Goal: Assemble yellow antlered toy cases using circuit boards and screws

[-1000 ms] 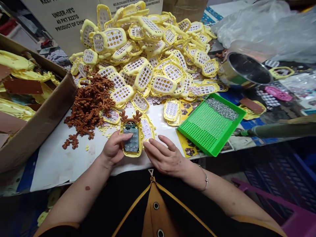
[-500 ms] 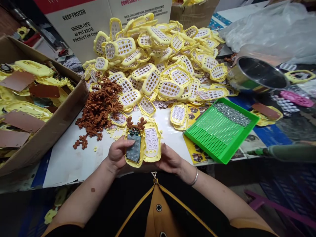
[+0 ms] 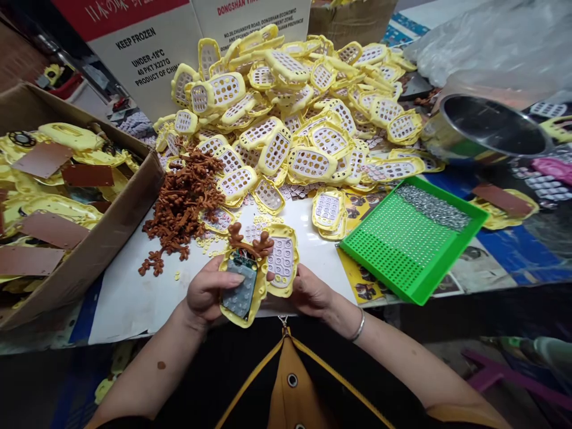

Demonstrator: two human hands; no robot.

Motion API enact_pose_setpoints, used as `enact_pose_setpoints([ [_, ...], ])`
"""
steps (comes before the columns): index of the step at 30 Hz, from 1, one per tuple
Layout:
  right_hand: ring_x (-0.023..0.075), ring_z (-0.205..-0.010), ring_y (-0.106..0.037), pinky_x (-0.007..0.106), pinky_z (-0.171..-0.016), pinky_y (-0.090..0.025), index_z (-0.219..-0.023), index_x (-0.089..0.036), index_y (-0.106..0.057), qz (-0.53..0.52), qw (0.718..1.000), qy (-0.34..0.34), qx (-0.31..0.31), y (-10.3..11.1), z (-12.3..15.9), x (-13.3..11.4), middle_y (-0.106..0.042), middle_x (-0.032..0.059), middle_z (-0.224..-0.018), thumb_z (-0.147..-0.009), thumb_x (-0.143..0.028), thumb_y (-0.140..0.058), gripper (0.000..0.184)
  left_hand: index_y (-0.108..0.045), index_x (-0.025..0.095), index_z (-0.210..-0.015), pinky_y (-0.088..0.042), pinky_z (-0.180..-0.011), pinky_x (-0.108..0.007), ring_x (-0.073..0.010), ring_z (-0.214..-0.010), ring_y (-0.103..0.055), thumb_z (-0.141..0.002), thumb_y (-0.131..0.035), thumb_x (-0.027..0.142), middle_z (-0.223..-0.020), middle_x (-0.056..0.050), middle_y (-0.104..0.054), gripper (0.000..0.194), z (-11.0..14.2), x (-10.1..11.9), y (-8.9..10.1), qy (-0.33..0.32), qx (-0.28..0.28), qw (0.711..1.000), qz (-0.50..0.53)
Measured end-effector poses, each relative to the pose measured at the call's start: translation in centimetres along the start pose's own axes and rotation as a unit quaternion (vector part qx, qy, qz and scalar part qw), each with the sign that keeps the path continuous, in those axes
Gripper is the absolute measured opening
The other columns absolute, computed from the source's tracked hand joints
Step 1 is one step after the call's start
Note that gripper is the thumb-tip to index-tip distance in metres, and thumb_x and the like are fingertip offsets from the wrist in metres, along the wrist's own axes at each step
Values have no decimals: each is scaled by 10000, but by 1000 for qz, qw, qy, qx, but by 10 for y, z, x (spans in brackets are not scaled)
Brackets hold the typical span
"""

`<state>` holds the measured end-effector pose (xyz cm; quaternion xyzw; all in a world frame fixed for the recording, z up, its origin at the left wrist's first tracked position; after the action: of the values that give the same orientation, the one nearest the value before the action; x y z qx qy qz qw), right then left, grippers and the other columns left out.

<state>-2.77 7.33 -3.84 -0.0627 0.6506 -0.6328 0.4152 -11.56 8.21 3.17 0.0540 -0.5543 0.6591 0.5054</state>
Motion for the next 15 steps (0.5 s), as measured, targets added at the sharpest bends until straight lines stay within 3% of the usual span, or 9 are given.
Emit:
enact_pose_setpoints([
  [3, 186, -912, -692, 325, -888, -522, -1139, -200, -641, -7, 1000, 2, 13, 0, 1, -2, -731, 68, -1048, -540, -439, -899, 695, -660, 56, -1148, -603, -696, -424, -348, -892, -714, -646, -648, 147, -1194, -231, -670, 511, -3, -7, 3, 18, 2, 1000, -10],
  [7, 200, -915, -693, 354, -931, -512, -1074, -206, -668, 0, 999, 8, 33, 2, 0, -7, -742, 63, -1014, -512, -464, -902, 661, -620, 92, -1212, -569, -821, -484, -364, -992, -687, -655, -638, 154, -1247, -213, -647, 560, -1, 3, 10, -19, 45, 999, -15],
  [11, 233, -957, -696, 421, -1051, -443, -1025, -208, -688, 29, 998, 8, 59, 6, 0, -7, -749, 81, -1017, -516, -466, -898, 607, -591, 148, -1270, -477, -949, -588, -425, -1175, -584, -669, -675, 381, -1304, -188, -618, 650, 0, 13, 8, -62, 62, 996, 22],
  [15, 241, -950, -701, 467, -1086, -407, -1039, -211, -683, 33, 997, 7, 69, 7, 0, -5, -749, 83, -1023, -492, -468, -908, 645, -670, 154, -1125, -483, -963, -540, -387, -1202, -575, -736, -633, 543, -1244, -166, -660, 551, -8, 13, 16, -72, 107, 991, 41],
])
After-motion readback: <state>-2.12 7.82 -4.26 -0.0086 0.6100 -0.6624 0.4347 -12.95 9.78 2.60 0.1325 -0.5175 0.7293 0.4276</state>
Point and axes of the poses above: each hand's wrist, its own z-axis away from the middle knuckle, its own y-axis out of the back of the hand, x = y × z, the point moved 9 cm from there along -z, towards the middle knuckle
